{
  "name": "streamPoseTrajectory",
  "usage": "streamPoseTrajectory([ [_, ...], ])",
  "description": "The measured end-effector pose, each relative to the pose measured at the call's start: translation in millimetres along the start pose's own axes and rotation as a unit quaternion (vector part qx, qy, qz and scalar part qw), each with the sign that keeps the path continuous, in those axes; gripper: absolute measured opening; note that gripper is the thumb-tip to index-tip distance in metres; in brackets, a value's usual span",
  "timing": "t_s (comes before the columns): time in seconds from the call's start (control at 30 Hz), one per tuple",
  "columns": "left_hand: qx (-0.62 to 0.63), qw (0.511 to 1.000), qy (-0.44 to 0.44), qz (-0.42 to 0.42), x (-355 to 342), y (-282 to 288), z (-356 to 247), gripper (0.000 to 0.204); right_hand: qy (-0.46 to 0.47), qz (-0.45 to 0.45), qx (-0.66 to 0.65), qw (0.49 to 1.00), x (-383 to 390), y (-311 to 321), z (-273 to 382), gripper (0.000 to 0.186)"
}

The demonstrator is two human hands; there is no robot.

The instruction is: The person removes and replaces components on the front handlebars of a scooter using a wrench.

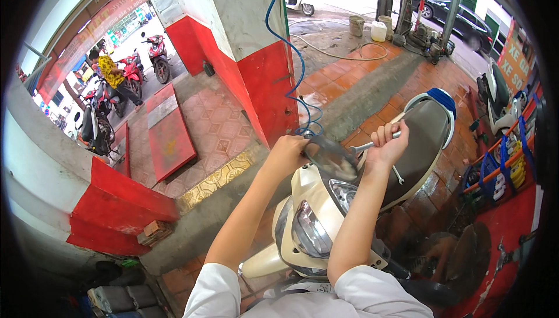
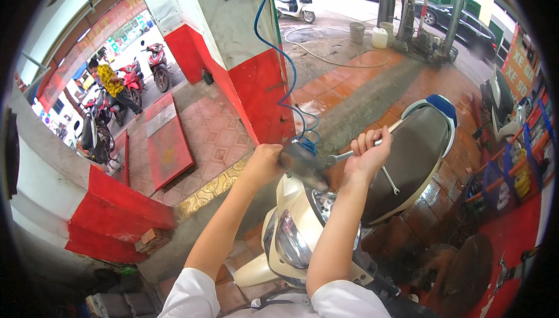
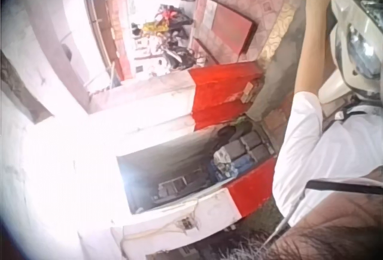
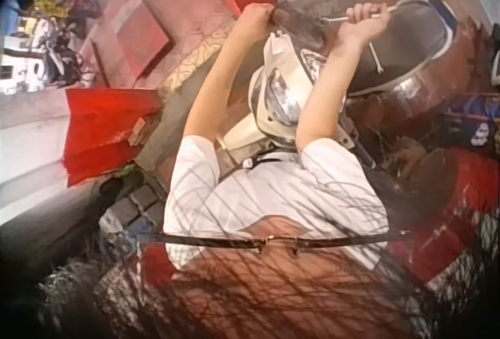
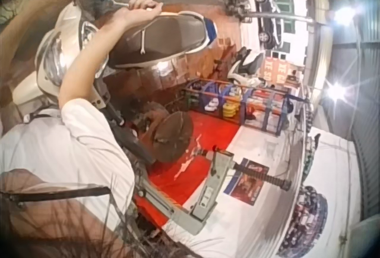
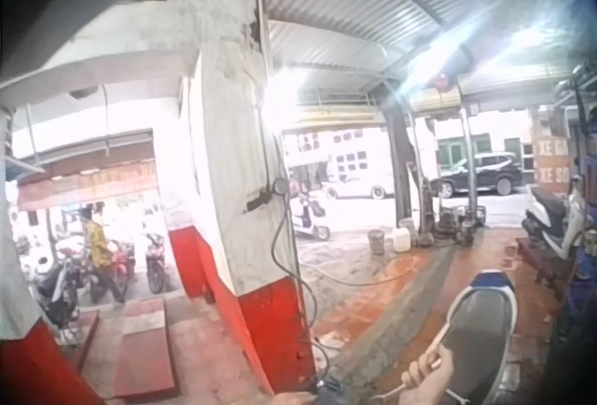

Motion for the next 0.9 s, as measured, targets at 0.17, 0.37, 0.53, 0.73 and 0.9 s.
streamPoseTrajectory([
  [0.17,-0.020,1.000,0.011,0.013,-23,-18,5,0.018,0.015,-0.028,-0.011,0.999,4,-3,6,0.031],
  [0.37,0.002,0.991,0.129,-0.020,-42,-36,38,0.022,0.066,-0.075,-0.029,0.995,-4,10,17,0.031],
  [0.53,0.200,0.946,0.254,-0.028,-40,-71,78,0.029,0.041,-0.037,-0.043,0.998,-6,9,9,0.030],
  [0.73,0.595,0.741,0.311,-0.021,-23,-83,84,0.035,0.032,-0.022,-0.042,0.998,-5,6,9,0.030],
  [0.9,0.680,0.658,0.307,-0.100,-1,-83,92,0.029,-0.003,-0.016,-0.045,0.999,-5,4,-1,0.030],
])
Point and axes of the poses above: each hand's wrist, its own x-axis away from the middle knuckle, its own y-axis out of the back of the hand, z = x × y, the point moved 4 cm from there along -x, towards the middle knuckle
